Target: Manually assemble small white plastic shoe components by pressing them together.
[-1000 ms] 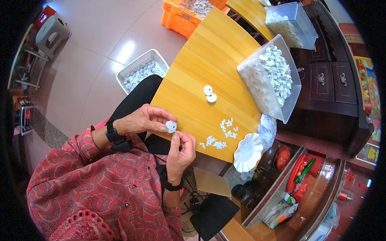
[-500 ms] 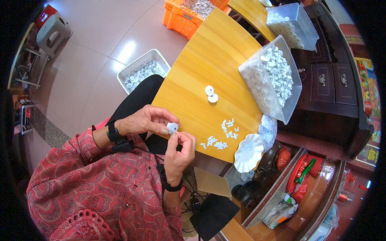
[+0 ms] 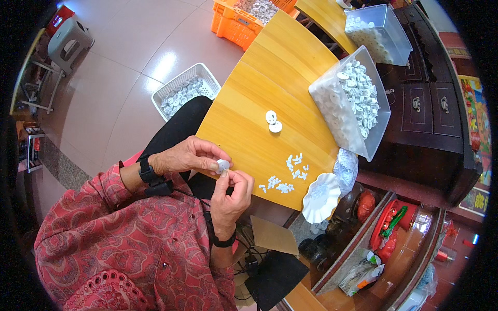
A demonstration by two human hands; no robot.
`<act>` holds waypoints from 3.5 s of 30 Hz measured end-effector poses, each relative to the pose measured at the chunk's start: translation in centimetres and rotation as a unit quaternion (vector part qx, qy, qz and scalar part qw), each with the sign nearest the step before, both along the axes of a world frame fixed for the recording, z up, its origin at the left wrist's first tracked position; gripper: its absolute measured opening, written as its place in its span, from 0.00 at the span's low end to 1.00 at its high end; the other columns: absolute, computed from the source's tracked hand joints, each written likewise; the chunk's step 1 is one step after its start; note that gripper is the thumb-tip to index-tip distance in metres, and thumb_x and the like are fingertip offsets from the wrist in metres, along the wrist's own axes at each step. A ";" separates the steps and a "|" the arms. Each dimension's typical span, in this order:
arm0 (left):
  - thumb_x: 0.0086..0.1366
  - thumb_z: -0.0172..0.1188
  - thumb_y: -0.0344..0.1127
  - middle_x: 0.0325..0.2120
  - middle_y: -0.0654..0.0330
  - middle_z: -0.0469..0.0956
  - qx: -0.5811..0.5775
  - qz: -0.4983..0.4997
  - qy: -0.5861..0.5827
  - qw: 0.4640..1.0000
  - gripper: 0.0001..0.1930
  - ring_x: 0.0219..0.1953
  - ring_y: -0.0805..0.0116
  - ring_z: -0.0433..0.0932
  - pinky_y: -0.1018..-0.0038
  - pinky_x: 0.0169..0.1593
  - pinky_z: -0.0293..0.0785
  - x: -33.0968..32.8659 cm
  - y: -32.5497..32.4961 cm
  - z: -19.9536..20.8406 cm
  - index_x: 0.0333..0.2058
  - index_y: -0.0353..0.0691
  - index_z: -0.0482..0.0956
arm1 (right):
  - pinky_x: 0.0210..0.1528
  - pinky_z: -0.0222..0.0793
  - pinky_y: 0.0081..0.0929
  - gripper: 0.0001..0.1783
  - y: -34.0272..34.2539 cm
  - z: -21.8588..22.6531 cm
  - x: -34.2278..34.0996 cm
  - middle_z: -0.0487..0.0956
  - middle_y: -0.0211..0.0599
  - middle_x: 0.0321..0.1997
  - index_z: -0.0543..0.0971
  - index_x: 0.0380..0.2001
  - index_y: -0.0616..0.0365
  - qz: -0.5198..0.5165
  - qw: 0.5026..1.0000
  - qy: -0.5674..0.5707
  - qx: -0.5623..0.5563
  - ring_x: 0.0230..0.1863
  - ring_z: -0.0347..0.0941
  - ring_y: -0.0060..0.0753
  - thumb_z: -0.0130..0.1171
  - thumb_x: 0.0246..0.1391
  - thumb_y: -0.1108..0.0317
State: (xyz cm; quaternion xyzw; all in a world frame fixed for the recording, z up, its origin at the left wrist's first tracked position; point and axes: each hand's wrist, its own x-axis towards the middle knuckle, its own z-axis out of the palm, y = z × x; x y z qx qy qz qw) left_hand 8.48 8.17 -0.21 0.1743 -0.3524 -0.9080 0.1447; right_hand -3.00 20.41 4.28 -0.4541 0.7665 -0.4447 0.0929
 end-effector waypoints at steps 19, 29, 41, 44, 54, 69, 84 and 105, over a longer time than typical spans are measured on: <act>0.68 0.60 0.33 0.42 0.61 0.81 -0.022 -0.014 -0.025 0.999 0.16 0.44 0.76 0.79 0.79 0.48 0.79 0.1 -0.1 0.2 0.52 0.34 0.78 | 0.28 0.71 0.29 0.07 -0.1 0.1 -0.1 0.73 0.41 0.33 0.73 0.33 0.63 0.021 0.998 0.065 0.017 0.27 0.72 0.35 0.61 0.52 0.79; 0.68 0.60 0.34 0.41 0.62 0.81 -0.071 -0.018 -0.006 0.997 0.16 0.43 0.78 0.78 0.79 0.49 0.78 0.1 0.1 -0.1 0.51 0.33 0.78 | 0.28 0.72 0.31 0.08 -0.3 0.1 -0.5 0.72 0.43 0.33 0.71 0.32 0.62 0.040 0.995 0.076 0.048 0.27 0.73 0.39 0.61 0.51 0.80; 0.69 0.59 0.32 0.41 0.62 0.80 -0.081 -0.013 -0.006 0.997 0.15 0.43 0.77 0.78 0.78 0.50 0.78 0.0 0.1 -0.1 0.51 0.33 0.78 | 0.30 0.71 0.28 0.06 -0.3 0.2 -0.4 0.73 0.41 0.35 0.74 0.34 0.63 0.045 0.998 0.001 0.033 0.28 0.73 0.35 0.62 0.54 0.77; 0.69 0.59 0.33 0.41 0.62 0.80 -0.074 -0.012 -0.014 0.997 0.15 0.43 0.77 0.79 0.78 0.49 0.79 0.1 0.0 -0.1 0.52 0.33 0.78 | 0.31 0.71 0.27 0.05 -0.1 0.3 -0.5 0.74 0.41 0.35 0.75 0.33 0.63 0.038 0.998 -0.034 0.038 0.28 0.73 0.33 0.62 0.55 0.76; 0.69 0.59 0.34 0.41 0.62 0.80 -0.063 -0.014 0.004 0.998 0.16 0.43 0.78 0.78 0.78 0.49 0.79 0.1 0.2 -0.2 0.52 0.33 0.77 | 0.31 0.70 0.29 0.05 0.1 0.2 -0.5 0.74 0.40 0.34 0.75 0.31 0.63 0.021 0.998 -0.035 0.043 0.28 0.72 0.34 0.61 0.55 0.75; 0.69 0.60 0.32 0.41 0.62 0.80 -0.079 -0.017 -0.008 0.997 0.15 0.43 0.78 0.78 0.79 0.48 0.78 0.3 -0.3 -0.3 0.51 0.33 0.79 | 0.35 0.69 0.21 0.07 0.3 -0.9 -0.8 0.73 0.35 0.34 0.74 0.32 0.66 0.017 0.974 -0.224 0.024 0.33 0.71 0.22 0.59 0.60 0.73; 0.69 0.58 0.34 0.39 0.61 0.82 -0.173 0.227 -0.098 0.953 0.13 0.40 0.77 0.79 0.79 0.42 0.78 2.4 -5.0 0.0 0.49 0.34 0.80 | 0.34 0.70 0.21 0.07 2.8 -1.0 -3.8 0.75 0.35 0.34 0.77 0.33 0.66 -0.083 0.989 -0.117 0.044 0.31 0.71 0.22 0.61 0.59 0.72; 0.62 0.63 0.35 0.33 0.50 0.80 -0.501 0.343 -0.319 0.728 0.12 0.30 0.64 0.80 0.70 0.36 0.76 -0.1 -9.2 -3.4 0.40 0.32 0.82 | 0.45 0.69 0.44 0.20 6.0 -2.7 -5.5 0.72 0.48 0.44 0.78 0.46 0.68 -0.036 0.957 0.257 0.133 0.45 0.71 0.50 0.58 0.45 0.78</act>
